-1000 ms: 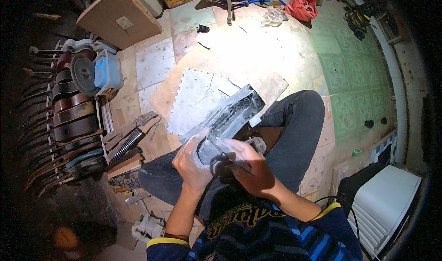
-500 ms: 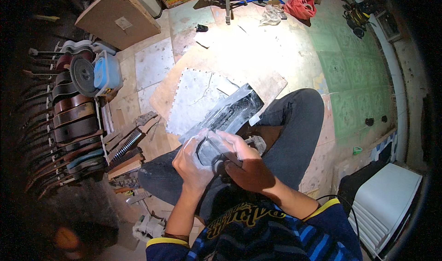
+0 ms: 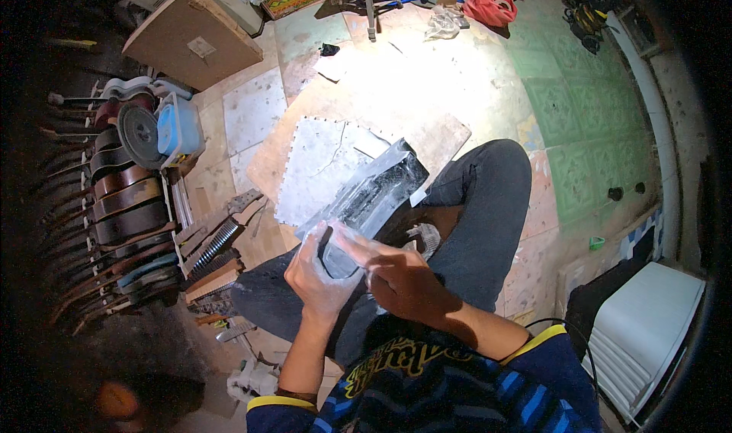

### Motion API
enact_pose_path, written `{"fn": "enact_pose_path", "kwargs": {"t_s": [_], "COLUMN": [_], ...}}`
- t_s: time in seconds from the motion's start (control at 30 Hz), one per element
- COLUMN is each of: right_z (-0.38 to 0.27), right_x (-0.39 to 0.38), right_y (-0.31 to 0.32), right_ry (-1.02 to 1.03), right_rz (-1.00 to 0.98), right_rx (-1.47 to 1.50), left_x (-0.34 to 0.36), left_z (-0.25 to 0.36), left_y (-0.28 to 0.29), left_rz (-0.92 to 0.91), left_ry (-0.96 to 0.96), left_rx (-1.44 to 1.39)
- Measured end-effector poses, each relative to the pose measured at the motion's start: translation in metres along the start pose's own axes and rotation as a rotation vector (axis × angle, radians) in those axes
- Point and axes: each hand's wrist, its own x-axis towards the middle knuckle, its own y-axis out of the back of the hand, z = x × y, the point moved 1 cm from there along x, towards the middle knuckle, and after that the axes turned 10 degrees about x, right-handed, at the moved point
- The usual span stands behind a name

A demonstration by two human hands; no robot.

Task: The person sands a guitar body by hand with a piece of sandpaper, rubbing it across the surface and into the crevices.

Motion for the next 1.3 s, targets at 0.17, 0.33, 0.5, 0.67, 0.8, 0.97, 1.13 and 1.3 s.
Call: {"fn": "enact_pose_path", "kwargs": {"t_s": [0.17, 0.33, 0.5, 0.67, 0.8, 0.97, 1.13, 1.3], "right_z": [-0.015, 0.003, 0.031, -0.005, -0.001, 0.003, 0.003, 0.015], "right_x": [0.004, -0.004, -0.006, -0.005, 0.019, 0.000, 0.014, 0.018], "right_y": [-0.001, -0.008, -0.027, -0.003, 0.001, 0.004, 0.001, 0.004], "right_ry": [0.020, 0.052, 0.036, -0.022, -0.065, 0.032, 0.088, -0.037], "right_rz": [0.156, 0.044, 0.166, 0.112, 0.103, 0.118, 0.118, 0.071], "right_rx": [0.072, -0.015, 0.055, 0.036, -0.113, -0.140, -0.045, 0.004], "left_x": [-0.008, -0.006, -0.002, -0.005, -0.004, 0.001, 0.011, 0.009], "left_z": [-0.006, -0.003, 0.002, -0.004, 0.000, -0.003, -0.005, -0.006], "left_y": [-0.002, 0.002, 0.003, -0.002, 0.000, 0.001, 0.002, 0.002], "left_rz": [-0.007, -0.012, 0.001, -0.009, 0.004, -0.009, -0.001, -0.003], "left_ry": [0.028, 0.017, -0.006, 0.026, -0.038, 0.014, 0.028, 0.034], "left_rx": [-0.050, -0.014, -0.014, -0.039, 0.008, 0.000, -0.008, -0.037]}}
